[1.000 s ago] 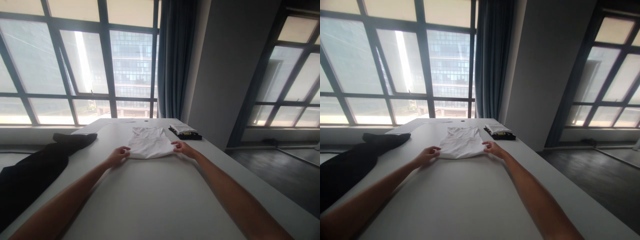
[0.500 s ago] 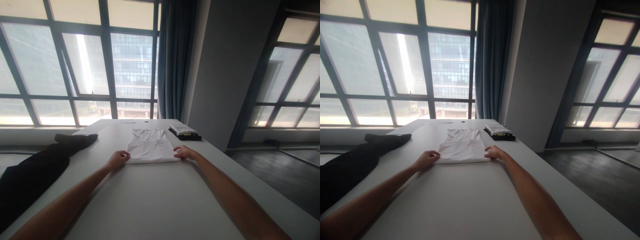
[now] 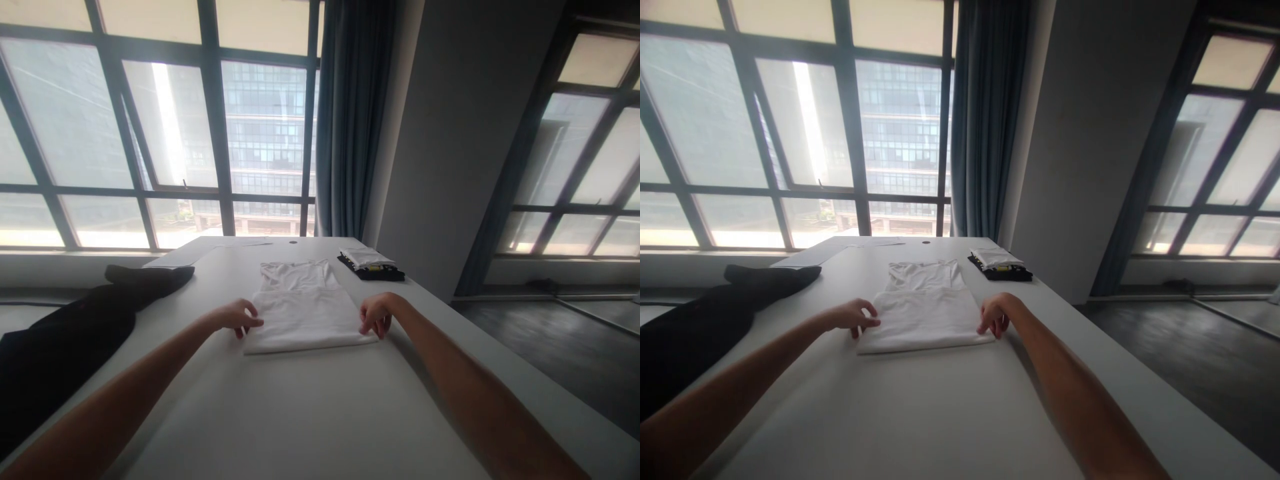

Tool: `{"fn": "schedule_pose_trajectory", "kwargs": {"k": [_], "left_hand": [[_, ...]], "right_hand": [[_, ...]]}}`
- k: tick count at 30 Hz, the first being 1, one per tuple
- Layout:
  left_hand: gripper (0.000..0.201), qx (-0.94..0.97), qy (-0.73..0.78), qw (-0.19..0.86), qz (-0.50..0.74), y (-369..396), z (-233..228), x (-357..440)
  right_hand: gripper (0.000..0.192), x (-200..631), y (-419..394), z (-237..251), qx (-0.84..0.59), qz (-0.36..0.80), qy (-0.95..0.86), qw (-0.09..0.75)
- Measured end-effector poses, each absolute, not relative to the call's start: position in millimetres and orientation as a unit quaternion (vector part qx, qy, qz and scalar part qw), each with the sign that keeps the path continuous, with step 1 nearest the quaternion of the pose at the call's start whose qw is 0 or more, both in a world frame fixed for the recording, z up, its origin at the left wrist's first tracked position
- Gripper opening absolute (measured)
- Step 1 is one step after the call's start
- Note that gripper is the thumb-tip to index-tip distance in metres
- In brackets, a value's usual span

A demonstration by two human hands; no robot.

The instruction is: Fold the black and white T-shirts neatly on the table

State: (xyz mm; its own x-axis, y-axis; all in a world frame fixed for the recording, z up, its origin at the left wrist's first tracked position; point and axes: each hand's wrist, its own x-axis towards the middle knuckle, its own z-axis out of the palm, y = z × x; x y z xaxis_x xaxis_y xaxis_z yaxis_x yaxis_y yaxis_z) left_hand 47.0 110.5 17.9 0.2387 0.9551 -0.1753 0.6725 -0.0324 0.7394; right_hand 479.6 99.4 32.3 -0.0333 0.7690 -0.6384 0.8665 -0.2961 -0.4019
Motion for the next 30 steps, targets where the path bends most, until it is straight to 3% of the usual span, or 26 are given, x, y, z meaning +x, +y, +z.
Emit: {"fn": "schedule_pose_trajectory", "kwargs": {"k": [4, 7, 12, 19, 27, 30], "left_hand": [[0.063, 0.671, 0.652, 0.250, 0.250, 143.8, 14.2, 56.6], [0.047, 0.663, 0.656, 0.201, 0.300, 160.7, 11.5, 61.8], [0.031, 0.653, 0.649, 0.214, 0.327, 172.7, 6.7, 66.3], [0.032, 0.614, 0.641, 0.267, 0.374, 183.9, -1.8, 69.6], [0.042, 0.607, 0.503, 0.441, 0.428, 185.9, 8.5, 67.9], [0.038, 0.600, 0.500, 0.467, 0.415, 186.9, 6.8, 67.7]], "right_hand": [[0.053, 463.6, 120.5, 37.3, 0.725, -0.265, 0.631, -0.071], [0.057, 452.5, 139.4, 33.6, 0.730, -0.174, 0.639, -0.169], [0.052, 444.0, 159.6, 18.3, 0.721, -0.073, 0.659, -0.201], [0.022, 445.2, 167.0, -2.3, 0.702, -0.056, 0.664, -0.250], [0.028, 459.4, 175.8, 0.1, 0.604, -0.197, 0.621, -0.459], [0.027, 459.6, 176.2, -3.9, 0.626, -0.205, 0.604, -0.448]]}}
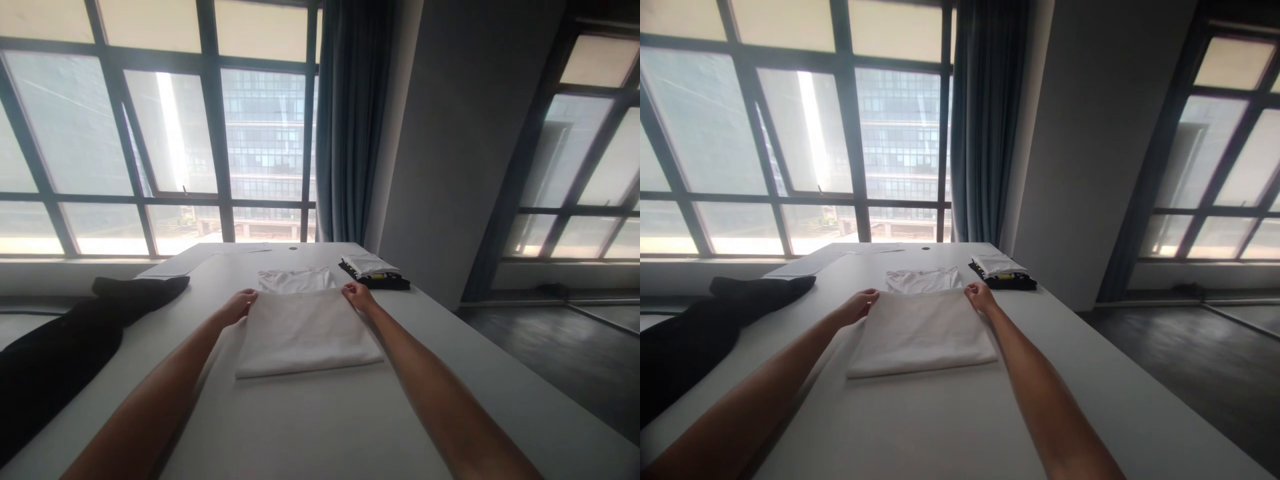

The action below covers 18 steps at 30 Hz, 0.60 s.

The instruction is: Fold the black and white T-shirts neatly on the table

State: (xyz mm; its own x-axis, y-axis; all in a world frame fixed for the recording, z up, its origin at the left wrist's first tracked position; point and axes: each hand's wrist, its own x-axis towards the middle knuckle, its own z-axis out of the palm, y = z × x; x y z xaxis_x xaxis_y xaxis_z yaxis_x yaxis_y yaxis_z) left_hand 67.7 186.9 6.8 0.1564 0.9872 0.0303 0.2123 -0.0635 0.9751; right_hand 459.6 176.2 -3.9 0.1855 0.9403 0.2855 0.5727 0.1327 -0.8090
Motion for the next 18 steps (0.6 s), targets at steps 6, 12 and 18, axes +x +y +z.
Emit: {"fn": "schedule_pose_trajectory", "kwargs": {"k": [6, 12, 18], "left_hand": [[0.025, 0.622, 0.571, 0.381, 0.377, 203.7, 3.5, 76.0], [0.017, 0.650, 0.592, 0.330, 0.344, 216.8, 15.3, 72.6], [0.031, 0.653, 0.525, 0.390, 0.381, 212.8, 21.5, 62.0]], "right_hand": [[0.021, 456.0, 171.7, -10.2, -0.677, 0.122, -0.635, 0.351], [0.023, 455.1, 169.1, -10.8, -0.679, 0.091, -0.646, 0.337], [0.019, 456.5, 170.1, -13.3, -0.657, 0.095, -0.655, 0.362]]}}
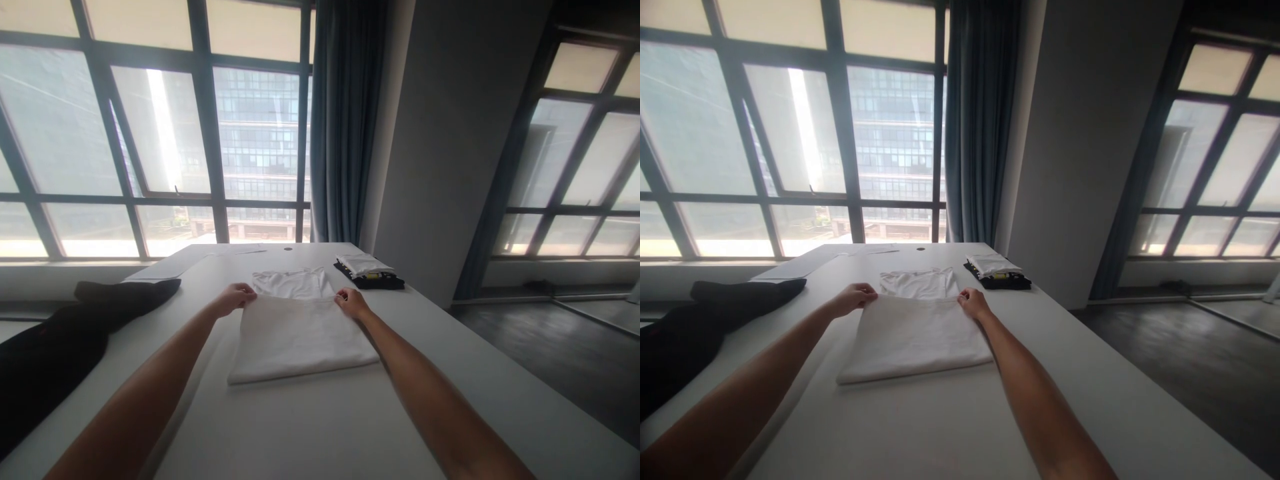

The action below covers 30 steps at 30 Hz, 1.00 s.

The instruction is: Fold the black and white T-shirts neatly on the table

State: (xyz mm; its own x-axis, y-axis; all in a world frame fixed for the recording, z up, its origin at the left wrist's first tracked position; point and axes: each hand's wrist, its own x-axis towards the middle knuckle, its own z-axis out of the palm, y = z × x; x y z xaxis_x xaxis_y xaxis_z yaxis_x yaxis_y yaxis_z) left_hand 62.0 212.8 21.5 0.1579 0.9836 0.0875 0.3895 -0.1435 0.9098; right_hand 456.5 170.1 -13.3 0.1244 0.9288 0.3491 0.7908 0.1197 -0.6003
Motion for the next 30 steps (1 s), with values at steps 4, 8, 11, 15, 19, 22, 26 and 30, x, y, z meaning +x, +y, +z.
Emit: {"fn": "schedule_pose_trajectory", "kwargs": {"k": [4, 8, 11, 15, 19, 22, 26, 30], "left_hand": [[0.041, 0.652, 0.474, 0.411, 0.426, 212.8, 13.9, 54.7], [0.035, 0.671, 0.520, 0.341, 0.403, 217.6, 0.2, 58.0], [0.018, 0.696, 0.535, 0.272, 0.394, 218.6, -5.0, 66.2], [0.022, 0.752, 0.514, 0.174, 0.375, 205.0, -5.8, 77.7], [0.025, 0.869, 0.401, 0.064, 0.284, 177.8, -8.4, 74.5], [0.026, 0.904, 0.353, 0.083, 0.226, 158.2, -10.6, 53.5], [0.042, 0.921, 0.331, 0.129, 0.162, 139.0, -10.8, 14.6], [0.056, 0.930, 0.306, 0.166, 0.121, 125.8, -14.5, -0.4]], "right_hand": [[0.023, 454.1, 171.6, -15.3, -0.616, 0.088, -0.654, 0.431], [0.016, 449.0, 170.1, -17.3, -0.653, 0.056, -0.653, 0.379], [0.018, 445.4, 165.6, -16.4, -0.678, 0.028, -0.662, 0.318], [0.025, 444.4, 159.0, -13.0, -0.688, -0.001, -0.674, 0.270], [0.029, 452.7, 157.9, -10.6, -0.689, -0.014, -0.684, 0.241], [0.036, 465.0, 156.9, -7.1, -0.689, 0.016, -0.694, 0.208], [0.052, 482.0, 143.5, 1.8, -0.645, 0.078, -0.740, 0.172], [0.078, 491.1, 119.6, 10.7, -0.581, 0.178, -0.785, 0.120]]}}
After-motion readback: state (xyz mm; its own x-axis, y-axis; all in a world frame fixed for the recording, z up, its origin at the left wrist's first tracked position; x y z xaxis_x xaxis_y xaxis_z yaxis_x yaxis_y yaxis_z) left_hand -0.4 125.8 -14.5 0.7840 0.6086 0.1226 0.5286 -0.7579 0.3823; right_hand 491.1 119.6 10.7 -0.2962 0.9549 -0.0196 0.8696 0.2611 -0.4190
